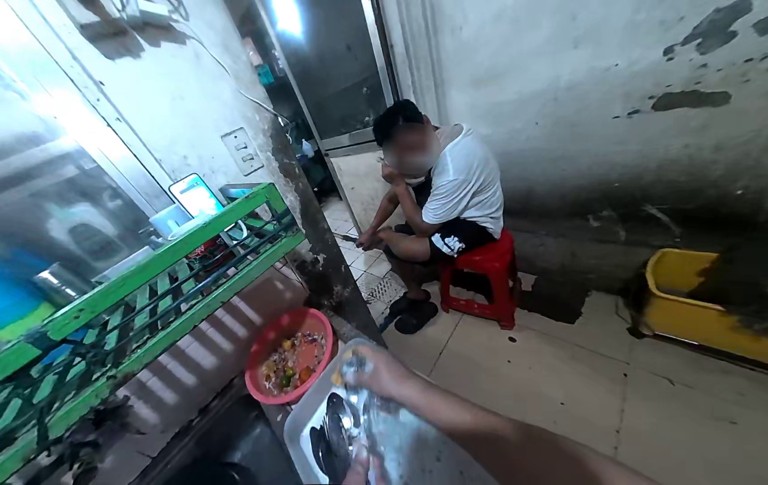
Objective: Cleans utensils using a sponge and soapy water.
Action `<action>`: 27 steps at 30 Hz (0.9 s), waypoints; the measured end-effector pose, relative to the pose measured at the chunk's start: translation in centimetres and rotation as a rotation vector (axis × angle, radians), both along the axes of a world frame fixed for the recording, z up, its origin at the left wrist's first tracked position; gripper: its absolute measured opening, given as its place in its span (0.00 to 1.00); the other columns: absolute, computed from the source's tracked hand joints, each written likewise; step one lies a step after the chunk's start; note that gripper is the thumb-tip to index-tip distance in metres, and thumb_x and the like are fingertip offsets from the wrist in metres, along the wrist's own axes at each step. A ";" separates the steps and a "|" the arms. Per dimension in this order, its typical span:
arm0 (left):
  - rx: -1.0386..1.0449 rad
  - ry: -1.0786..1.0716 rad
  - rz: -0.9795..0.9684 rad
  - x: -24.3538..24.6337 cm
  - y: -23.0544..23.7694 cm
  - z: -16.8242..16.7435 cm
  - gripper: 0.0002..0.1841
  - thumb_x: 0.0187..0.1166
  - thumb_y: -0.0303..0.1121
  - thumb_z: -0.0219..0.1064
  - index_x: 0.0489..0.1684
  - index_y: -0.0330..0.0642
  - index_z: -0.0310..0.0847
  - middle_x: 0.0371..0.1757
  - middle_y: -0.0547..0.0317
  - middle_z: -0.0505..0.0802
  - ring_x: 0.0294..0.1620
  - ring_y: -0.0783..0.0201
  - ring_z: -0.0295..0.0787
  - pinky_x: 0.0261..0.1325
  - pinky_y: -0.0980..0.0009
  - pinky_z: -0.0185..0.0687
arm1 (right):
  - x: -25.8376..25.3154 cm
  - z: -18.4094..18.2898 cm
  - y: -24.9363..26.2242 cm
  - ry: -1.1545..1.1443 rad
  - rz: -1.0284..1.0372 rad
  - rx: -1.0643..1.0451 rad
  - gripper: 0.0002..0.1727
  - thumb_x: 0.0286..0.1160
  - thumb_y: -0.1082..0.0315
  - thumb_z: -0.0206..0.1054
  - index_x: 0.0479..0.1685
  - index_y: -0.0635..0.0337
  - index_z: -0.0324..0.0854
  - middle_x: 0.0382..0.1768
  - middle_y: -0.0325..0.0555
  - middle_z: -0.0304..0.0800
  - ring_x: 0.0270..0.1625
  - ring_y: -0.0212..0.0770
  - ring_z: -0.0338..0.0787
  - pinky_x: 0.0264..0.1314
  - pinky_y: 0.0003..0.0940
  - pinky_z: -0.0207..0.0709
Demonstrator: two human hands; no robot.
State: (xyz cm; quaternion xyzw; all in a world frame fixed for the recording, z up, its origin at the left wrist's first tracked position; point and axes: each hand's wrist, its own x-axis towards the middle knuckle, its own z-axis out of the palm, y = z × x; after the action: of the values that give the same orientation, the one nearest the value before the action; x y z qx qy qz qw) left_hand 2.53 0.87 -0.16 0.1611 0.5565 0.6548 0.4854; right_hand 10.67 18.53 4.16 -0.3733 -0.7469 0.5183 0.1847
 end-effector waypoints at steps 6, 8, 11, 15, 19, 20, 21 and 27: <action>-0.072 0.075 0.101 0.4 0.4 0.1 0.09 0.91 0.26 0.52 0.39 0.36 0.74 0.21 0.63 0.84 0.16 0.75 0.78 0.24 0.80 0.79 | 0.2 -1.4 -2.0 0.303 -0.286 -0.480 0.37 0.77 0.59 0.73 0.82 0.64 0.65 0.63 0.62 0.85 0.62 0.52 0.88 0.67 0.51 0.81; -0.069 0.118 0.106 0.4 0.3 -0.2 0.11 0.90 0.27 0.53 0.34 0.36 0.75 0.17 0.64 0.82 0.15 0.74 0.76 0.23 0.79 0.77 | -0.5 -2.7 -5.3 0.170 -0.153 -0.461 0.37 0.75 0.62 0.74 0.82 0.66 0.65 0.62 0.63 0.86 0.62 0.53 0.89 0.68 0.52 0.81; -0.053 0.118 0.090 0.2 0.1 0.0 0.16 0.94 0.33 0.50 0.35 0.37 0.77 0.13 0.66 0.79 0.13 0.75 0.74 0.22 0.79 0.75 | -0.4 -2.2 -5.3 0.064 -0.108 -0.397 0.39 0.74 0.60 0.75 0.84 0.63 0.65 0.67 0.64 0.84 0.69 0.56 0.86 0.75 0.56 0.77; 0.059 0.124 0.065 -0.2 0.0 -0.2 0.18 0.94 0.33 0.46 0.61 0.30 0.80 0.44 0.58 0.91 0.37 0.73 0.86 0.42 0.77 0.84 | 2.2 0.0 -1.7 -0.249 0.074 -0.267 0.36 0.78 0.51 0.72 0.79 0.65 0.72 0.70 0.67 0.82 0.74 0.61 0.82 0.79 0.63 0.69; 0.072 0.089 -0.053 0.2 0.1 0.3 0.17 0.88 0.29 0.54 0.67 0.28 0.77 0.58 0.48 0.90 0.57 0.65 0.88 0.64 0.64 0.84 | 2.7 -1.3 -4.2 -0.366 0.589 -0.062 0.25 0.76 0.63 0.73 0.66 0.71 0.80 0.59 0.73 0.86 0.63 0.68 0.86 0.67 0.72 0.73; 0.056 0.048 -0.071 0.1 0.3 0.4 0.16 0.88 0.29 0.55 0.64 0.28 0.80 0.54 0.48 0.93 0.54 0.63 0.90 0.61 0.63 0.86 | 2.5 -2.4 -4.6 -0.387 0.682 -0.069 0.26 0.75 0.64 0.74 0.68 0.71 0.79 0.59 0.72 0.86 0.62 0.66 0.86 0.66 0.70 0.74; 0.057 0.010 -0.062 0.0 0.4 0.3 0.14 0.89 0.29 0.54 0.55 0.30 0.84 0.47 0.49 0.95 0.49 0.61 0.93 0.57 0.61 0.88 | 2.5 -3.2 -4.9 -0.445 0.745 -0.087 0.28 0.76 0.62 0.75 0.70 0.72 0.77 0.60 0.72 0.86 0.63 0.66 0.86 0.67 0.70 0.74; 0.035 -0.103 0.113 -1.2 0.9 0.3 0.18 0.96 0.34 0.43 0.43 0.38 0.79 0.15 0.66 0.80 0.16 0.66 0.82 0.33 0.64 0.90 | 5.2 -0.6 -2.5 -0.459 0.545 -0.097 0.29 0.74 0.65 0.76 0.74 0.67 0.76 0.64 0.69 0.85 0.68 0.64 0.85 0.73 0.67 0.73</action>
State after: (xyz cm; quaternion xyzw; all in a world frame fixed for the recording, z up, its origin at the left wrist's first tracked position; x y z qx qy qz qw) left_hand 1.31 1.79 0.15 0.1039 0.5274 0.6981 0.4728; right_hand 15.82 16.06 3.58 -0.2753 -0.8157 0.4859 -0.1509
